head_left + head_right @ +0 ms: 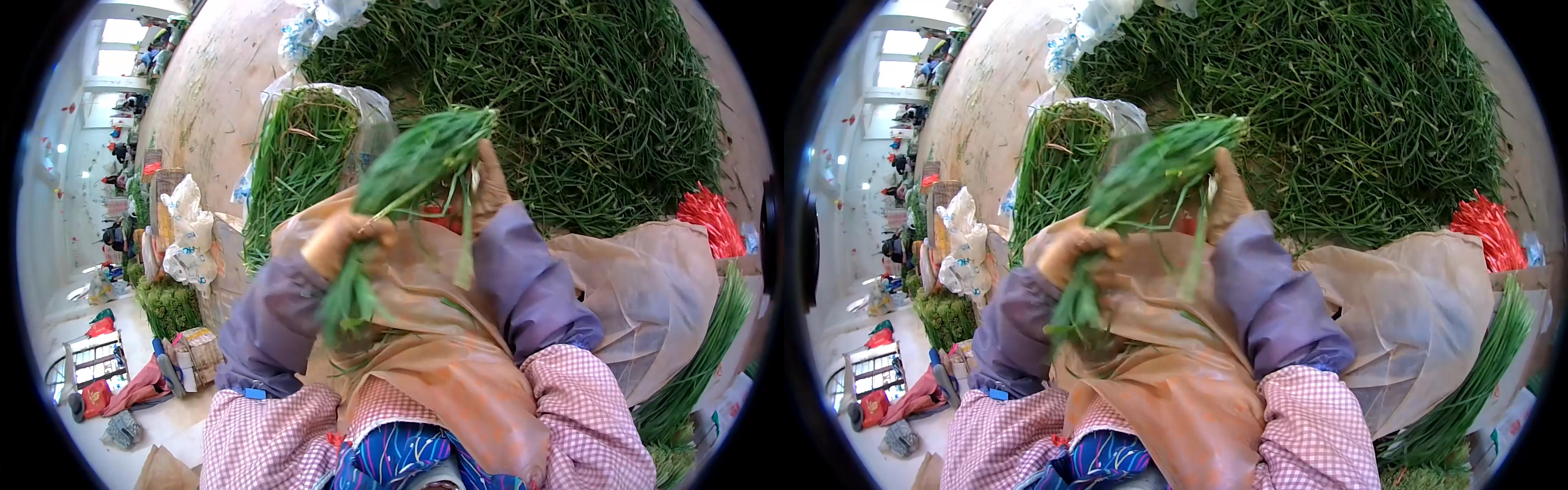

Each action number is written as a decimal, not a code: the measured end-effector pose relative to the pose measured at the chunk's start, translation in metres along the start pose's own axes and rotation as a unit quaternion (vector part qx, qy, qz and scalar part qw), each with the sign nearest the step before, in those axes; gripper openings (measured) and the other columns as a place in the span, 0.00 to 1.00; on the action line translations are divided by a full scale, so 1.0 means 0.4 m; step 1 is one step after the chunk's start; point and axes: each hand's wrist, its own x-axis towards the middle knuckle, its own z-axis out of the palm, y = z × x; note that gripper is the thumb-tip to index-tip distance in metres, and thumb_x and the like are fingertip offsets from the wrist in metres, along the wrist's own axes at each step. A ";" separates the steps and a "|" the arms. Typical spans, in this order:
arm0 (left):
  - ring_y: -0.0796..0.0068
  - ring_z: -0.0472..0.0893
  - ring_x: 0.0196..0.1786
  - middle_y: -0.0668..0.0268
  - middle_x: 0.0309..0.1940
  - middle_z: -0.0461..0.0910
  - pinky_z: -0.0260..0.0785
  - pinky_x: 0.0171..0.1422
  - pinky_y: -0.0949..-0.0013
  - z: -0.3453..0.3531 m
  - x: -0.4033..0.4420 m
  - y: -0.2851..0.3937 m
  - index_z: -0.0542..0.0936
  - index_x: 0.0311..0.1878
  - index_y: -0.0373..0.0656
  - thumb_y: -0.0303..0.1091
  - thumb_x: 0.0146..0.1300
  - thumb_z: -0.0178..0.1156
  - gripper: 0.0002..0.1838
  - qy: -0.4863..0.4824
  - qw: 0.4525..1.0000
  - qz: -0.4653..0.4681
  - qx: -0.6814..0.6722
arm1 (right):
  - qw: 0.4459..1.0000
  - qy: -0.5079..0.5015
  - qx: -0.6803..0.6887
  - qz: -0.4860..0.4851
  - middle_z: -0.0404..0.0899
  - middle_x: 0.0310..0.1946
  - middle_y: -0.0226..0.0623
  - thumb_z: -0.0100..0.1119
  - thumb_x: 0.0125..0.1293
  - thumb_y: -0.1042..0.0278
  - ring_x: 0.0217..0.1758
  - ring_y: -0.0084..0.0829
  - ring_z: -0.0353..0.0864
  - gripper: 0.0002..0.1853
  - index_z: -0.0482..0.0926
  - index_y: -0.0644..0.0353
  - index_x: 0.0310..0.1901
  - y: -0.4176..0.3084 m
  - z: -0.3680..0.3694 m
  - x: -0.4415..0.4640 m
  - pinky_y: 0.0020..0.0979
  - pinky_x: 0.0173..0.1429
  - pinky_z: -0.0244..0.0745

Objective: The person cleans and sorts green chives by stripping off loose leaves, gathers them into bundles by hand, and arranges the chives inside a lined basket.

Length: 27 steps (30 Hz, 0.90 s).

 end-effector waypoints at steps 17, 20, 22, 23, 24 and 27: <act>0.65 0.75 0.58 0.53 0.56 0.75 0.66 0.64 0.68 -0.095 -0.067 0.023 0.57 0.70 0.35 0.28 0.57 0.65 0.39 0.208 0.722 0.394 0.529 | 0.973 -0.182 0.132 0.056 0.75 0.54 0.39 0.62 0.55 0.33 0.60 0.40 0.72 0.39 0.71 0.55 0.59 0.235 0.220 0.040 0.49 0.67 0.65; 0.73 0.71 0.61 0.58 0.61 0.72 0.62 0.66 0.69 -0.150 -0.174 -0.023 0.52 0.73 0.36 0.22 0.53 0.66 0.46 0.160 0.817 0.348 0.431 | 0.967 -0.089 0.235 0.046 0.79 0.49 0.42 0.64 0.56 0.38 0.52 0.44 0.78 0.34 0.74 0.60 0.54 0.218 0.218 0.082 0.51 0.63 0.70; 0.75 0.72 0.57 0.62 0.58 0.74 0.64 0.62 0.72 -0.215 -0.233 -0.061 0.59 0.70 0.37 0.23 0.53 0.67 0.41 0.169 0.803 0.289 0.493 | 0.980 -0.002 0.195 -0.027 0.81 0.43 0.44 0.66 0.58 0.44 0.48 0.44 0.81 0.30 0.76 0.65 0.50 0.205 0.199 0.102 0.48 0.58 0.77; 0.76 0.74 0.53 0.63 0.55 0.75 0.67 0.58 0.73 -0.246 -0.250 -0.091 0.61 0.68 0.37 0.23 0.53 0.67 0.38 0.159 0.822 0.266 0.478 | 0.986 0.019 0.161 -0.034 0.82 0.42 0.44 0.65 0.60 0.47 0.47 0.45 0.81 0.28 0.77 0.66 0.49 0.192 0.184 0.111 0.49 0.56 0.78; 0.77 0.75 0.50 0.65 0.53 0.76 0.69 0.54 0.74 -0.271 -0.266 -0.112 0.64 0.66 0.37 0.23 0.53 0.66 0.36 0.148 0.840 0.244 0.461 | 0.987 0.019 0.156 -0.044 0.82 0.42 0.43 0.63 0.62 0.52 0.46 0.44 0.81 0.23 0.77 0.65 0.48 0.189 0.121 0.167 0.48 0.55 0.79; 0.73 0.74 0.57 0.61 0.56 0.76 0.66 0.62 0.71 -0.325 -0.315 -0.135 0.66 0.65 0.35 0.25 0.57 0.66 0.32 0.106 0.900 0.173 0.385 | 0.991 0.059 0.067 -0.097 0.79 0.33 0.38 0.55 0.69 0.62 0.38 0.37 0.80 0.14 0.73 0.63 0.50 0.181 0.080 0.211 0.43 0.46 0.79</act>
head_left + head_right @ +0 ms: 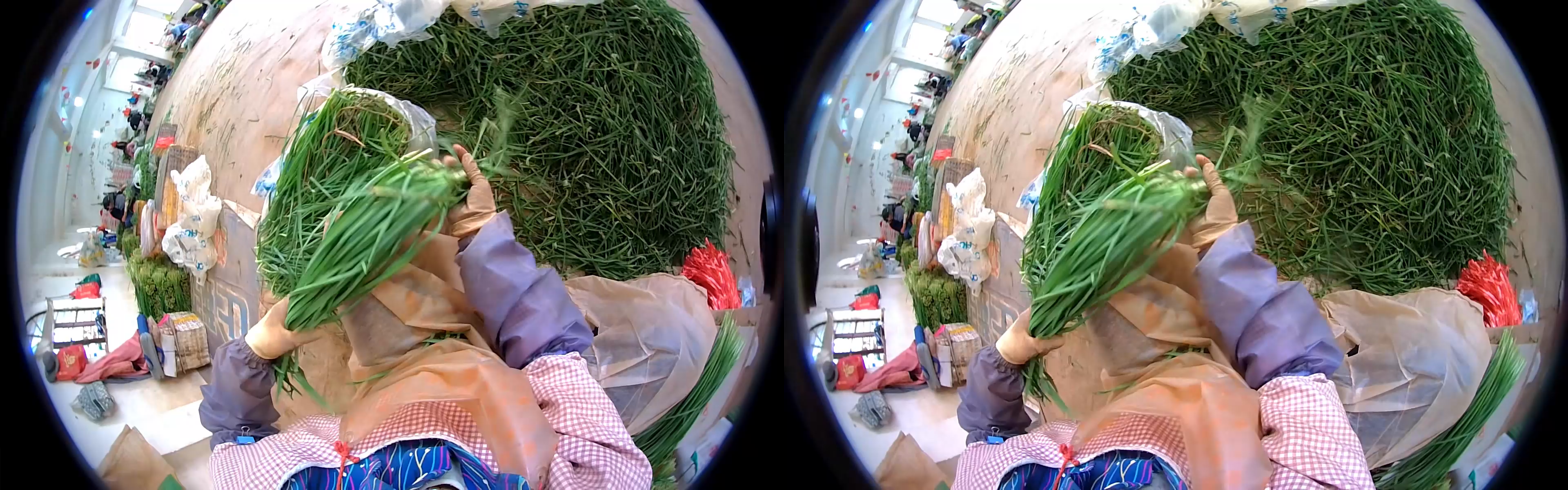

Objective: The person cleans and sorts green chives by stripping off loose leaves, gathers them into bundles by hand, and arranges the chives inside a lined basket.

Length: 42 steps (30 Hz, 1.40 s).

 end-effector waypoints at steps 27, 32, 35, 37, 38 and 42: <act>0.50 0.82 0.45 0.47 0.40 0.82 0.74 0.46 0.60 0.044 -0.046 -0.029 0.65 0.68 0.48 0.38 0.59 0.62 0.34 0.049 0.963 -0.022 0.263 | 0.779 -0.188 -0.588 0.109 0.81 0.31 0.34 0.59 0.67 0.62 0.29 0.23 0.80 0.10 0.81 0.62 0.38 -0.033 0.167 -0.126 0.26 0.35 0.76; 0.64 0.79 0.57 0.52 0.52 0.79 0.69 0.58 0.68 0.043 -0.017 -0.176 0.60 0.71 0.44 0.34 0.57 0.64 0.39 0.009 0.992 0.049 0.117 | 0.882 -0.014 -0.468 -0.051 0.65 0.14 0.21 0.59 0.65 0.61 0.12 0.18 0.59 0.09 0.79 0.57 0.37 -0.298 0.075 -0.048 0.27 0.17 0.57; 0.64 0.78 0.58 0.51 0.54 0.78 0.69 0.59 0.68 0.047 -0.017 -0.190 0.59 0.72 0.43 0.33 0.58 0.64 0.39 0.000 0.997 0.007 0.081 | 0.499 0.122 -0.848 -0.129 0.76 0.28 0.32 0.59 0.67 0.51 0.32 0.27 0.71 0.19 0.79 0.62 0.42 -0.418 0.024 -0.057 0.31 0.42 0.68; 0.64 0.79 0.56 0.51 0.53 0.79 0.69 0.58 0.68 0.058 -0.017 -0.187 0.59 0.72 0.44 0.34 0.57 0.64 0.39 0.018 0.995 0.010 0.099 | 0.607 0.050 -0.781 -0.137 0.79 0.30 0.37 0.58 0.67 0.52 0.37 0.30 0.75 0.18 0.80 0.62 0.39 -0.354 0.083 -0.158 0.32 0.47 0.70; 0.63 0.80 0.56 0.51 0.52 0.79 0.69 0.58 0.68 0.062 -0.018 -0.158 0.59 0.72 0.45 0.34 0.57 0.64 0.39 0.026 0.993 0.005 0.114 | 0.644 -0.007 -0.756 -0.118 0.81 0.32 0.39 0.59 0.66 0.52 0.38 0.31 0.76 0.19 0.81 0.63 0.38 -0.314 0.128 -0.212 0.33 0.48 0.71; 0.57 0.83 0.49 0.51 0.45 0.82 0.73 0.51 0.64 0.079 -0.030 -0.099 0.62 0.71 0.45 0.30 0.56 0.63 0.38 0.055 0.981 0.000 0.188 | 0.503 -0.094 -0.859 0.023 0.83 0.33 0.40 0.64 0.62 0.54 0.39 0.31 0.82 0.17 0.84 0.62 0.40 -0.142 0.198 -0.297 0.34 0.48 0.75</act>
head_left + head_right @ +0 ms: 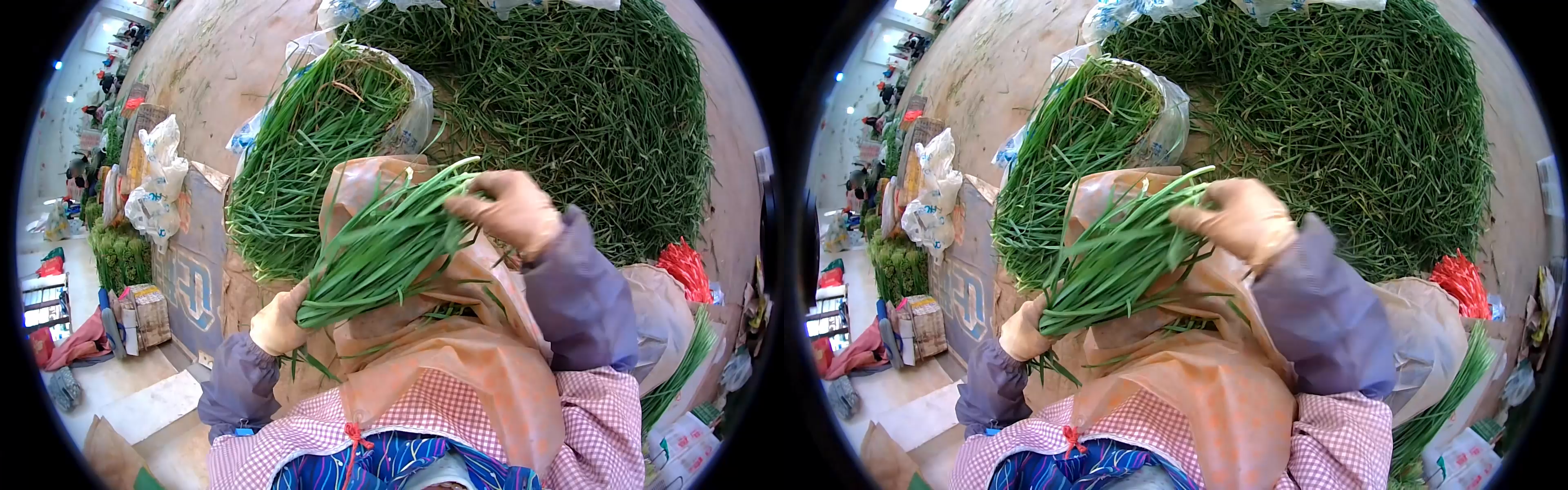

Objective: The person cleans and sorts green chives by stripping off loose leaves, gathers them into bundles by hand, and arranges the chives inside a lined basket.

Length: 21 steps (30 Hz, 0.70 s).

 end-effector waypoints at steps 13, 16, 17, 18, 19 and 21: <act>0.51 0.82 0.47 0.50 0.43 0.82 0.75 0.48 0.61 -0.004 0.005 -0.036 0.60 0.72 0.50 0.29 0.57 0.64 0.39 0.005 0.994 0.107 0.032 | 0.849 0.037 -0.508 0.139 0.79 0.48 0.50 0.59 0.61 0.66 0.52 0.48 0.77 0.19 0.77 0.57 0.55 0.280 -0.197 0.143 0.41 0.55 0.70; 0.50 0.82 0.46 0.50 0.42 0.82 0.75 0.47 0.60 -0.011 0.010 -0.029 0.61 0.71 0.52 0.30 0.57 0.63 0.38 -0.009 0.994 0.097 0.042 | 0.938 0.171 -0.178 -0.242 0.63 0.67 0.45 0.63 0.54 0.77 0.59 0.39 0.72 0.41 0.60 0.47 0.70 0.200 -0.171 0.150 0.41 0.58 0.73; 0.50 0.82 0.46 0.50 0.42 0.82 0.75 0.46 0.60 -0.014 0.014 -0.031 0.61 0.71 0.52 0.30 0.57 0.63 0.37 -0.011 0.994 0.101 0.044 | 0.982 0.053 0.036 -0.176 0.60 0.69 0.42 0.66 0.53 0.73 0.59 0.39 0.72 0.45 0.56 0.43 0.72 0.076 -0.137 0.112 0.42 0.61 0.73; 0.49 0.82 0.45 0.49 0.41 0.82 0.75 0.45 0.59 -0.020 0.014 -0.022 0.61 0.71 0.53 0.32 0.57 0.62 0.37 -0.013 0.993 0.099 0.066 | 0.980 -0.030 0.084 -0.180 0.58 0.71 0.39 0.67 0.53 0.75 0.58 0.36 0.72 0.47 0.53 0.40 0.73 0.005 -0.111 0.105 0.39 0.59 0.74; 0.49 0.82 0.45 0.49 0.41 0.82 0.75 0.45 0.59 -0.026 0.013 -0.010 0.61 0.71 0.53 0.32 0.57 0.62 0.37 -0.013 0.992 0.097 0.081 | 0.974 -0.087 -0.005 -0.209 0.57 0.71 0.41 0.66 0.54 0.74 0.61 0.39 0.71 0.47 0.52 0.39 0.73 -0.020 -0.076 0.121 0.40 0.60 0.74; 0.48 0.82 0.44 0.50 0.40 0.82 0.75 0.45 0.58 -0.034 0.012 0.008 0.61 0.71 0.53 0.32 0.57 0.62 0.37 -0.014 0.990 0.093 0.108 | 0.918 -0.112 -0.176 -0.337 0.57 0.70 0.48 0.64 0.54 0.76 0.62 0.46 0.72 0.48 0.50 0.40 0.74 -0.004 0.028 0.178 0.38 0.58 0.76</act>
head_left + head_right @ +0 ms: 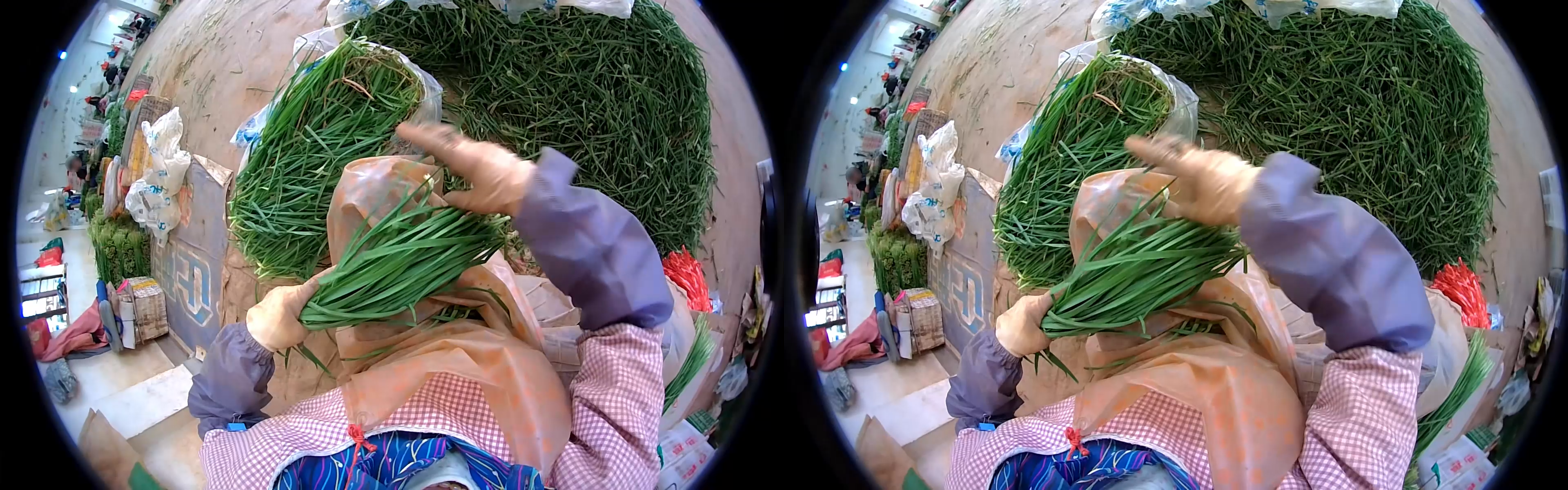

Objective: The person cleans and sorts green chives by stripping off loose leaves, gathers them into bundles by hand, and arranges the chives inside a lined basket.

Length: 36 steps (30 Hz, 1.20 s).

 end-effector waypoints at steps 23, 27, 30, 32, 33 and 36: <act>0.63 0.79 0.57 0.55 0.55 0.79 0.69 0.59 0.68 0.112 -0.003 -0.056 0.55 0.74 0.48 0.26 0.56 0.63 0.43 0.032 0.980 -0.020 -0.195 | 0.786 0.130 0.375 0.474 0.77 0.25 0.32 0.61 0.65 0.60 0.19 0.20 0.71 0.14 0.79 0.63 0.42 -0.046 -0.025 -0.302 0.23 0.21 0.69; 0.67 0.79 0.57 0.57 0.55 0.79 0.68 0.60 0.69 0.141 -0.010 -0.069 0.54 0.74 0.46 0.25 0.57 0.62 0.42 0.051 0.973 0.009 -0.224 | 0.764 0.173 0.443 0.436 0.72 0.16 0.30 0.58 0.66 0.65 0.18 0.20 0.71 0.09 0.79 0.62 0.33 -0.053 0.087 -0.263 0.25 0.21 0.68; 0.71 0.77 0.58 0.57 0.58 0.77 0.67 0.61 0.69 0.154 -0.019 -0.078 0.54 0.74 0.43 0.24 0.58 0.61 0.41 0.027 0.952 -0.016 -0.304 | 0.877 0.249 0.245 0.330 0.72 0.16 0.33 0.57 0.65 0.68 0.20 0.22 0.71 0.09 0.78 0.62 0.30 -0.010 0.148 -0.275 0.29 0.26 0.70; 0.72 0.73 0.59 0.58 0.60 0.73 0.65 0.62 0.70 0.163 -0.017 -0.084 0.55 0.73 0.40 0.21 0.58 0.61 0.41 0.015 0.944 0.015 -0.328 | 0.922 0.234 0.023 0.308 0.71 0.17 0.39 0.56 0.62 0.70 0.22 0.25 0.70 0.07 0.75 0.62 0.27 -0.021 0.087 -0.284 0.30 0.31 0.69; 0.72 0.73 0.59 0.59 0.60 0.73 0.66 0.62 0.70 0.175 -0.016 -0.101 0.57 0.72 0.40 0.21 0.58 0.61 0.39 0.015 0.947 0.027 -0.321 | 0.908 0.227 -0.004 0.353 0.71 0.18 0.37 0.57 0.62 0.71 0.22 0.21 0.69 0.06 0.76 0.63 0.28 0.038 0.076 -0.302 0.28 0.30 0.68; 0.72 0.74 0.56 0.61 0.57 0.75 0.67 0.60 0.70 0.231 -0.019 -0.169 0.62 0.68 0.38 0.21 0.57 0.62 0.35 0.027 0.951 0.071 -0.300 | 0.864 0.110 -0.164 0.463 0.76 0.23 0.35 0.58 0.61 0.72 0.28 0.19 0.73 0.04 0.79 0.62 0.36 0.143 0.033 -0.385 0.26 0.33 0.71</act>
